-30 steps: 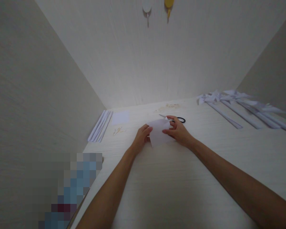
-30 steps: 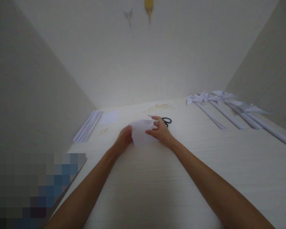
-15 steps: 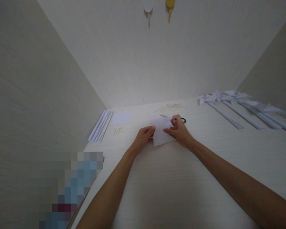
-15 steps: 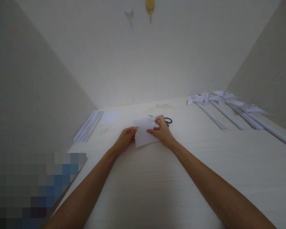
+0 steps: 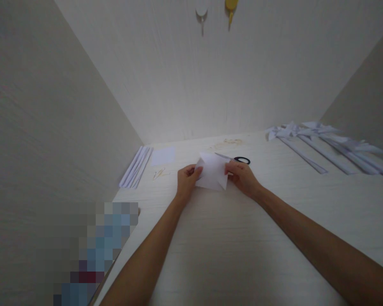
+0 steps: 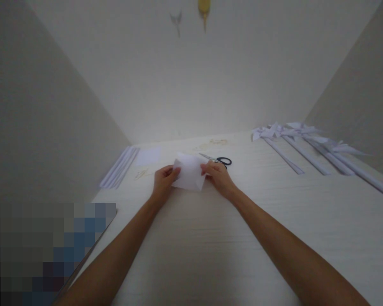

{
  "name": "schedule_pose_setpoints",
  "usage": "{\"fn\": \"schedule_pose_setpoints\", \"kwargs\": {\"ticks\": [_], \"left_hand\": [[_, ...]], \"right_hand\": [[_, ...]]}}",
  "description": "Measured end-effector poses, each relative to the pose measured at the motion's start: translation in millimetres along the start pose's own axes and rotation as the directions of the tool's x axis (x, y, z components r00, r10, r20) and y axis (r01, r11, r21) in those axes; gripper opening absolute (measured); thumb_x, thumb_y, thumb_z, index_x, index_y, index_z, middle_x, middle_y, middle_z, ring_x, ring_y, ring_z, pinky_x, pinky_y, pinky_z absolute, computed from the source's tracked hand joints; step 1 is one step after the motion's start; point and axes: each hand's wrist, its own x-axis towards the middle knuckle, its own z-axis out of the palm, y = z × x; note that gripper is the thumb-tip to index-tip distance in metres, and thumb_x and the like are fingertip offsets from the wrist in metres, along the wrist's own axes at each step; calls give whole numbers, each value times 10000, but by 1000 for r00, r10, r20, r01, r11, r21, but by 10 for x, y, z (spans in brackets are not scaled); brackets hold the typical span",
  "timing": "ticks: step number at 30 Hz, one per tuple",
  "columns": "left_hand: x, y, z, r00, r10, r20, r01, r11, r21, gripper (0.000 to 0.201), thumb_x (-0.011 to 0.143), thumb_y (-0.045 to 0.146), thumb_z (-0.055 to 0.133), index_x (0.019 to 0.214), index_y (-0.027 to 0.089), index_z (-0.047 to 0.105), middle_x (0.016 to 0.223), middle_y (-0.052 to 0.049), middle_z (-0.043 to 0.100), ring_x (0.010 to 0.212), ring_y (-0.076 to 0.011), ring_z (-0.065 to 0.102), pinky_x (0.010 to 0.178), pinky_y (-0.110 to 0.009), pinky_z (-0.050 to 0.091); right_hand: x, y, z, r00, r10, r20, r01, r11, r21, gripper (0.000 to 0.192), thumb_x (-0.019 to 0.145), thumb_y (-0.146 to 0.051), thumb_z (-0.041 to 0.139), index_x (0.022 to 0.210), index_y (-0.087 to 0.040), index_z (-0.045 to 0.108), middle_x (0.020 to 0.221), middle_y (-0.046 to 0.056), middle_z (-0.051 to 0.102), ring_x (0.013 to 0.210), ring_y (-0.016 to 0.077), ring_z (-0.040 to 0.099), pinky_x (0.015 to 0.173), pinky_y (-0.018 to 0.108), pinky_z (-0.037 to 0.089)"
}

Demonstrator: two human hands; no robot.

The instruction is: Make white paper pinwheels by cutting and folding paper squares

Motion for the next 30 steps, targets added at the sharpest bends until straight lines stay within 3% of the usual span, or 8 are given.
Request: {"fn": "schedule_pose_setpoints", "kwargs": {"ticks": [6, 9, 12, 17, 21, 25, 28, 30], "left_hand": [[-2, 39, -69, 964, -146, 223, 115, 983, 143, 264, 591, 350, 651, 728, 125, 669, 609, -23, 628, 491, -90, 505, 474, -207, 369], [-26, 73, -68, 922, -191, 338, 100, 958, 269, 238, 579, 344, 654, 662, 122, 668, 543, -9, 599, 448, -78, 477, 448, -201, 346], [-45, 88, -45, 895, -191, 404, 61, 948, 313, 220, 562, 328, 664, 645, 124, 655, 563, -8, 601, 473, -85, 496, 461, -203, 354], [-39, 80, -19, 904, -184, 387, 91, 965, 246, 320, 548, 324, 689, 804, 139, 634, 550, 9, 582, 470, -88, 493, 458, -201, 345], [-27, 135, -30, 936, -171, 308, 215, 970, -112, 464, 649, 525, 550, 907, 143, 595, 636, -32, 614, 543, -122, 538, 525, -234, 386], [-70, 197, 20, 888, -139, 438, 342, 838, -426, 634, 680, 663, 359, 977, 141, 559, 876, -117, 634, 850, -232, 575, 723, -350, 420], [-127, 165, 134, 882, -16, 470, 275, 830, -486, 567, 645, 583, 510, 992, 136, 550, 972, -122, 611, 962, -249, 537, 810, -356, 398], [-154, 113, 213, 902, -4, 432, 227, 855, -467, 535, 551, 379, 690, 1002, 138, 533, 969, -111, 610, 957, -240, 543, 829, -340, 392]], "right_hand": [[2, -135, -76, 996, 67, -57, -55, 980, 192, 206, 657, -393, 577, 788, -234, 565, 828, 15, 625, 733, 149, 581, 576, 258, 437], [-2, -106, -87, 997, 48, 57, -48, 999, 5, 254, 645, -379, 609, 860, -254, 558, 809, 15, 624, 734, 148, 573, 587, 264, 433], [-16, -27, -71, 980, -69, 188, 117, 960, -256, 247, 566, -279, 693, 783, -236, 585, 902, 23, 589, 856, 156, 539, 656, 267, 428], [-8, 64, -90, 946, -213, 244, 306, 839, -450, 106, 601, -264, 661, 608, -197, 579, 877, 34, 557, 817, 147, 523, 667, 281, 406], [32, 60, -128, 957, -289, 35, 275, 858, -433, 130, 599, -246, 654, 535, -183, 560, 832, 21, 569, 774, 137, 511, 673, 280, 384], [47, 64, -96, 921, -263, -286, 212, 957, -198, 143, 608, -240, 642, 513, -172, 559, 815, 7, 573, 698, 111, 499, 646, 262, 376], [32, 92, -12, 887, -198, -416, 207, 978, -24, 141, 580, -242, 664, 508, -167, 569, 761, 7, 575, 654, 107, 499, 607, 253, 391], [25, 114, 37, 879, -142, -456, 191, 980, 61, 111, 578, -249, 671, 548, -176, 593, 710, 1, 575, 642, 108, 508, 612, 253, 413]]}}
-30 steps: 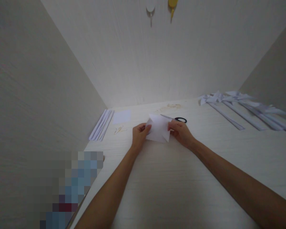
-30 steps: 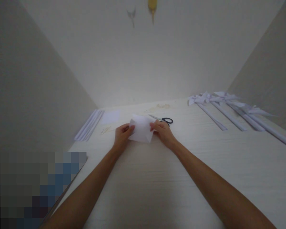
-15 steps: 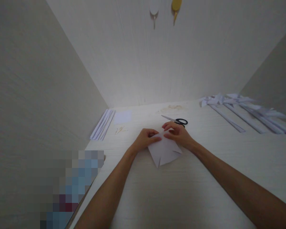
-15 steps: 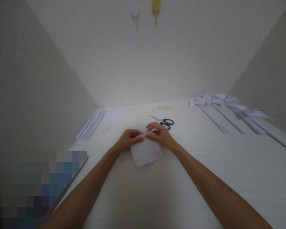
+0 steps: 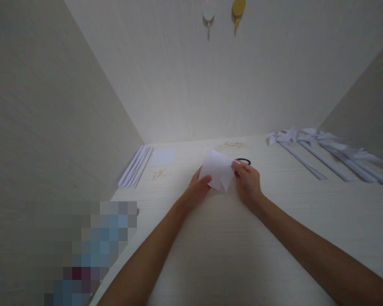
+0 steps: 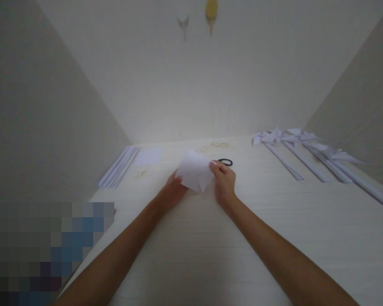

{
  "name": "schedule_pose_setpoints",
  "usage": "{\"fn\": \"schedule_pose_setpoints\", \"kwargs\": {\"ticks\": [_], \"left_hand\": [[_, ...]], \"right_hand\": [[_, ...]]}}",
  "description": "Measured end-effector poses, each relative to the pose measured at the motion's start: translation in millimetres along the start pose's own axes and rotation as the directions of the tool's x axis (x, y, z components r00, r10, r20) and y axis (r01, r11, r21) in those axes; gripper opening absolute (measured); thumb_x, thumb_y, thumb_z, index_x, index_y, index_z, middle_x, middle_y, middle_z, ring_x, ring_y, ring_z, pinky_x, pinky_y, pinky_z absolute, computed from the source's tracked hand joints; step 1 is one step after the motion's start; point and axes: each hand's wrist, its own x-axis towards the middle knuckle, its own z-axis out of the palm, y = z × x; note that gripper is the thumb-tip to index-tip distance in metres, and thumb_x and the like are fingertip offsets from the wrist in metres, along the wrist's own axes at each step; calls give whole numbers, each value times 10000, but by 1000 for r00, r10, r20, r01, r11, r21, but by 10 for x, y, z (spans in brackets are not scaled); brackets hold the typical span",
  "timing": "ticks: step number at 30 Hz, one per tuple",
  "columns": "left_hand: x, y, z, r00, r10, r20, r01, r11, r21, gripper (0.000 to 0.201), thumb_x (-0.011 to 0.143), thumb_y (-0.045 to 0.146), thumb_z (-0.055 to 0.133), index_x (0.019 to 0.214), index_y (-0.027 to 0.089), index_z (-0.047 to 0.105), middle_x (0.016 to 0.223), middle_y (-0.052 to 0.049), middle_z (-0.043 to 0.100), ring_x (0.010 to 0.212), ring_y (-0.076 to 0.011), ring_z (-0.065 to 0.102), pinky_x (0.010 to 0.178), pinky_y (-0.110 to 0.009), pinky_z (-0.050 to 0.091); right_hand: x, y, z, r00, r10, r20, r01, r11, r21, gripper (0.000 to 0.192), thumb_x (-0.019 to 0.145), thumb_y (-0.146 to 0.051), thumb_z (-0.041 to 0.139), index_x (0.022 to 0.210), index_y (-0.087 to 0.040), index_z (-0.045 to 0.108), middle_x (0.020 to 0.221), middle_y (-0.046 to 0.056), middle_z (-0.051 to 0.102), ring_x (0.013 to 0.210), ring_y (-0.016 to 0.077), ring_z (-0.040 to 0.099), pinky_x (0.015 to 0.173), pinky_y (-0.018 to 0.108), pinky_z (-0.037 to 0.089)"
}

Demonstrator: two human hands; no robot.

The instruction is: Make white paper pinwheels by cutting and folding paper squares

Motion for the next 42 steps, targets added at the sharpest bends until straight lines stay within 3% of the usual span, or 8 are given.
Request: {"fn": "schedule_pose_setpoints", "kwargs": {"ticks": [5, 10, 14, 22, 28, 32, 37, 42], "left_hand": [[31, -111, 1, 971, 59, -232, -32, 992, 121, 559, 455, 188, 743, 952, 145, 491, 907, -89, 632, 833, -188, 590, 790, -335, 423], [38, -135, -23, 976, -11, -217, 64, 970, 236, 427, 512, 231, 716, 887, 127, 542, 826, -93, 658, 752, -181, 609, 743, -345, 448], [62, -172, -59, 928, 106, -356, 36, 928, 371, 315, 546, 275, 688, 796, 103, 606, 825, -91, 655, 738, -186, 602, 709, -328, 465], [95, -87, -179, 801, 228, -553, -66, 953, 296, 360, 538, 274, 682, 839, 106, 580, 791, -75, 648, 665, -156, 592, 648, -303, 475], [50, -16, -180, 811, 209, -546, 21, 923, 384, 354, 497, 262, 709, 794, 100, 606, 776, -75, 648, 640, -156, 584, 623, -303, 484], [34, 18, -191, 849, 150, -506, 67, 920, 385, 362, 490, 252, 712, 800, 96, 609, 757, -74, 649, 622, -155, 582, 606, -306, 486], [19, 36, -191, 899, 85, -430, 133, 882, 451, 342, 484, 224, 709, 784, 93, 612, 759, -78, 648, 628, -164, 584, 606, -314, 479], [7, 41, -180, 909, 78, -409, 168, 830, 532, 275, 497, 219, 691, 729, 94, 611, 695, -54, 632, 583, -146, 559, 545, -274, 452]], "right_hand": [[45, 40, -16, 988, 151, -44, -141, 973, 183, 75, 615, -252, 632, 601, -215, 568, 688, -1, 604, 687, 130, 560, 671, 257, 471], [69, 30, -34, 977, 214, 9, -210, 952, 222, 65, 653, -279, 602, 678, -227, 572, 773, 17, 631, 796, 157, 576, 719, 285, 486], [-17, -12, 25, 985, 151, 82, -162, 975, 154, 60, 619, -221, 623, 603, -208, 567, 720, 2, 601, 711, 140, 558, 683, 286, 468], [-74, 6, 22, 946, 111, 303, -60, 983, -172, 122, 537, -158, 685, 526, -179, 565, 871, -4, 582, 742, 118, 532, 682, 263, 420], [50, -208, -83, 900, 218, 378, -209, 976, -64, 49, 636, -233, 631, 681, -236, 614, 915, -23, 609, 790, 112, 573, 678, 249, 444], [130, -253, -183, 853, 198, 484, -118, 974, -192, 277, 575, -161, 679, 834, -254, 646, 1050, 6, 592, 881, 130, 568, 740, 279, 451], [166, -181, -216, 774, 131, 620, 93, 944, -316, 197, 526, -133, 702, 698, -226, 682, 1126, 25, 553, 1038, 173, 493, 830, 323, 431], [134, -223, -173, 724, 100, 683, 209, 911, -356, 76, 542, -159, 701, 594, -209, 678, 981, 38, 587, 957, 173, 521, 806, 318, 424]]}}
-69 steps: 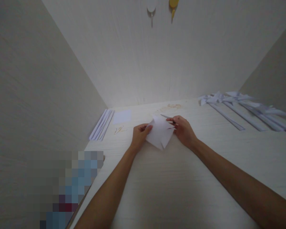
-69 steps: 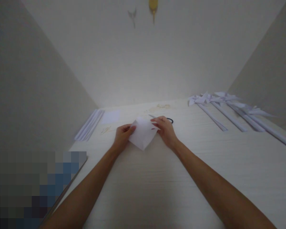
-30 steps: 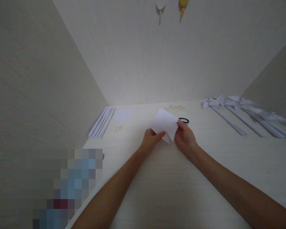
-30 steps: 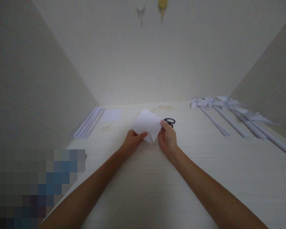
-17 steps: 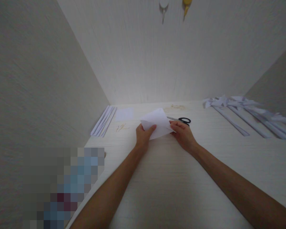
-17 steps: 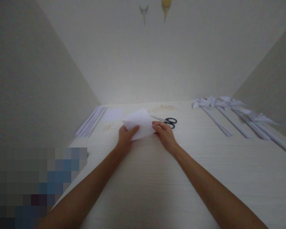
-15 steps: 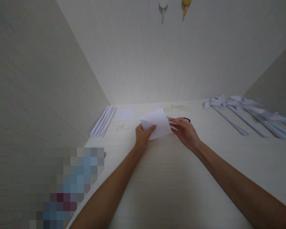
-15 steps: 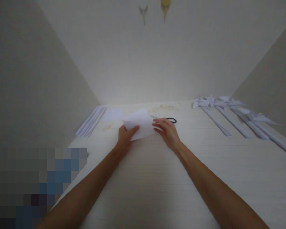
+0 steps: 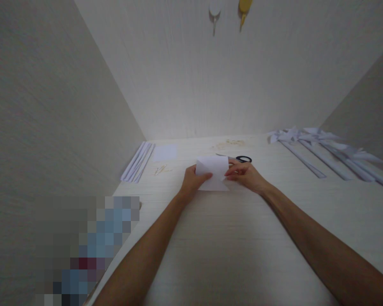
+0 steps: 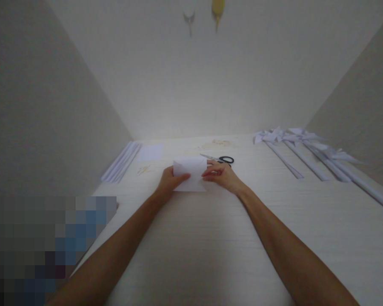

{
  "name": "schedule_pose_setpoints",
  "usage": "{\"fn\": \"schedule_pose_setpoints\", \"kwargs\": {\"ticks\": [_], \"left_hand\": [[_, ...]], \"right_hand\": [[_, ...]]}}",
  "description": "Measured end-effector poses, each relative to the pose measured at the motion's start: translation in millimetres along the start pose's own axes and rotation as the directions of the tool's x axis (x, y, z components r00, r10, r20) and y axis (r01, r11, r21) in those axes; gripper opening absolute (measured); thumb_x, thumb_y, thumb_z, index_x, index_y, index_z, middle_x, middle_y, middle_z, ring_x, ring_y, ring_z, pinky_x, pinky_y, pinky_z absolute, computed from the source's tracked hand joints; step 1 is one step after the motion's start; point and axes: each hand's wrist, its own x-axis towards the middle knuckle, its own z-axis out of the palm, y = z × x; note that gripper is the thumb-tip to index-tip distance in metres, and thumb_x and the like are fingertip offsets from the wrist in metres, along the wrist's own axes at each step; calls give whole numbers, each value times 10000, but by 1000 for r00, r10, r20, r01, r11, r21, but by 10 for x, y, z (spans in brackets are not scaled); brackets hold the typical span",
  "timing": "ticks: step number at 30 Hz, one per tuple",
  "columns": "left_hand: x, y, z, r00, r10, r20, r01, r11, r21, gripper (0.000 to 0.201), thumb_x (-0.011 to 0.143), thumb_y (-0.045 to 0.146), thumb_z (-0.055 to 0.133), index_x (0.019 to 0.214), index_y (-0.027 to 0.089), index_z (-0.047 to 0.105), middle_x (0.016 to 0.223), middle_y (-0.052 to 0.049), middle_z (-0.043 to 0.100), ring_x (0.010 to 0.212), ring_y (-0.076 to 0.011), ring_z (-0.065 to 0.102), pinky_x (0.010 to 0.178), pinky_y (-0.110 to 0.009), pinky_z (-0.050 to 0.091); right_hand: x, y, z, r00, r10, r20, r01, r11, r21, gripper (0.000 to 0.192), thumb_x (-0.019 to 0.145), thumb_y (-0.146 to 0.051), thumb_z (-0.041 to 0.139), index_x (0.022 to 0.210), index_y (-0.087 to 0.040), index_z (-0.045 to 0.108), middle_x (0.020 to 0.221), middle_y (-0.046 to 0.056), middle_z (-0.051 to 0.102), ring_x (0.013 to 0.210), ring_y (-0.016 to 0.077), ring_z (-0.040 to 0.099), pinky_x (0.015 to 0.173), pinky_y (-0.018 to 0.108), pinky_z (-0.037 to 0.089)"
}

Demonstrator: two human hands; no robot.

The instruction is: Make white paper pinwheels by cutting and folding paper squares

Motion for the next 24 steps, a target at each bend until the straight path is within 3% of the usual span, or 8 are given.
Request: {"fn": "schedule_pose_setpoints", "kwargs": {"ticks": [7, 12, 24], "left_hand": [[-30, 16, 26, 999, -2, 41, -3, 993, 119, 210, 515, 211, 674, 684, 95, 626, 615, -25, 611, 523, -120, 524, 493, -239, 409], [-25, 1, 18, 995, 11, 96, -22, 994, 111, 215, 512, 220, 679, 681, 97, 629, 598, -16, 603, 514, -116, 517, 489, -232, 398], [-43, 26, 27, 994, -19, 105, 6, 993, 119, 238, 505, 178, 679, 720, 93, 621, 678, -44, 630, 550, -122, 542, 531, -254, 431]], "right_hand": [[18, 17, 42, 995, 30, -95, -40, 994, -101, 72, 539, -217, 704, 523, -211, 634, 696, 11, 530, 762, 148, 502, 623, 265, 411], [35, 72, 46, 994, 82, -71, -95, 971, -219, 74, 567, -248, 682, 549, -198, 631, 536, -34, 442, 460, 72, 353, 417, 217, 264], [27, 74, 91, 986, 129, -108, -151, 963, -222, 109, 572, -251, 635, 551, -172, 563, 441, -53, 445, 401, 63, 357, 387, 203, 231]]}}
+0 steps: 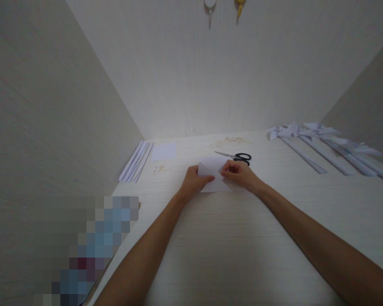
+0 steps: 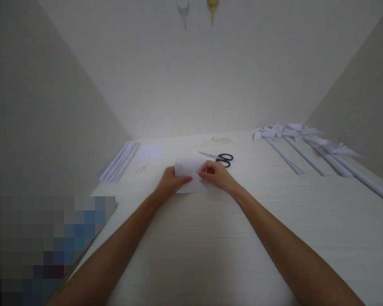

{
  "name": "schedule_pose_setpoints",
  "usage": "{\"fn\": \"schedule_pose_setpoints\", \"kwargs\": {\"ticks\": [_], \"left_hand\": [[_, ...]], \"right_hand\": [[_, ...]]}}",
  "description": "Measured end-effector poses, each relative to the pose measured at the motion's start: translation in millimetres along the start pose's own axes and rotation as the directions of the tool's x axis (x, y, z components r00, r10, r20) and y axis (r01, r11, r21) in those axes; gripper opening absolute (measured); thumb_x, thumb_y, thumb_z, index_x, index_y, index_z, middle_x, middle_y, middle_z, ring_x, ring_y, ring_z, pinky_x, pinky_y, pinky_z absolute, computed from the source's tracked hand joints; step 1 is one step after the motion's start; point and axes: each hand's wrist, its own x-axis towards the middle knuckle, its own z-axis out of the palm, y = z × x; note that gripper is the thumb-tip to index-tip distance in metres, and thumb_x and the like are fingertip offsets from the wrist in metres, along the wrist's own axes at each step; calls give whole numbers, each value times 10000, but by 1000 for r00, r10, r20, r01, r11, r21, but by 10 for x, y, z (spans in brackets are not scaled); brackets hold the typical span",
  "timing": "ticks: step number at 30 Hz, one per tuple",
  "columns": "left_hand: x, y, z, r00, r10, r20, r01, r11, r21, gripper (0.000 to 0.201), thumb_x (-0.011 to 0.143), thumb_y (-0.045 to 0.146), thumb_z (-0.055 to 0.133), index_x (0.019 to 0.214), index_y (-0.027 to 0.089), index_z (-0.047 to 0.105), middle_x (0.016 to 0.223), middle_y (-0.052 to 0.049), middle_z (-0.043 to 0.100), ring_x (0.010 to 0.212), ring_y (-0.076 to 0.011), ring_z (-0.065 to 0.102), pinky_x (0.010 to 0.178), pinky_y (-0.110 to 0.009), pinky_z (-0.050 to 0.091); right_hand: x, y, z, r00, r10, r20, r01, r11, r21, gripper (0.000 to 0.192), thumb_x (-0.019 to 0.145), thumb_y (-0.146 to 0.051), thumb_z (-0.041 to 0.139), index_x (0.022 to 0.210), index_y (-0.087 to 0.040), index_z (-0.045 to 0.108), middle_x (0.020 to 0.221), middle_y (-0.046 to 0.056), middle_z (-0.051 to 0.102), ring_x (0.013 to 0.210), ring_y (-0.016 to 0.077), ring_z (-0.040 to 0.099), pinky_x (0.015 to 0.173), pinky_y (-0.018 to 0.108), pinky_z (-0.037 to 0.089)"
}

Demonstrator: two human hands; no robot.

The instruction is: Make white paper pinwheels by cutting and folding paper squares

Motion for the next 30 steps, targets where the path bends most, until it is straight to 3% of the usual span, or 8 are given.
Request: {"fn": "schedule_pose_setpoints", "kwargs": {"ticks": [24, 30], "left_hand": [[16, -24, 5, 999, 39, -27, -38, 998, 40, 191, 528, 219, 660, 668, 92, 627, 640, -32, 627, 553, -125, 545, 531, -253, 434], [8, -32, 44, 993, 57, -105, -57, 998, 1, 193, 507, 216, 675, 650, 91, 635, 642, -39, 639, 558, -139, 560, 523, -257, 445]], "right_hand": [[-9, -67, 20, 999, 29, 21, -27, 994, -103, 143, 581, -265, 607, 566, -140, 539, 464, -36, 468, 415, 61, 394, 400, 202, 290], [-26, -50, 50, 1000, 13, -15, -13, 1000, 12, 163, 599, -275, 617, 613, -157, 505, 482, -43, 470, 416, 59, 412, 395, 195, 309]]}}
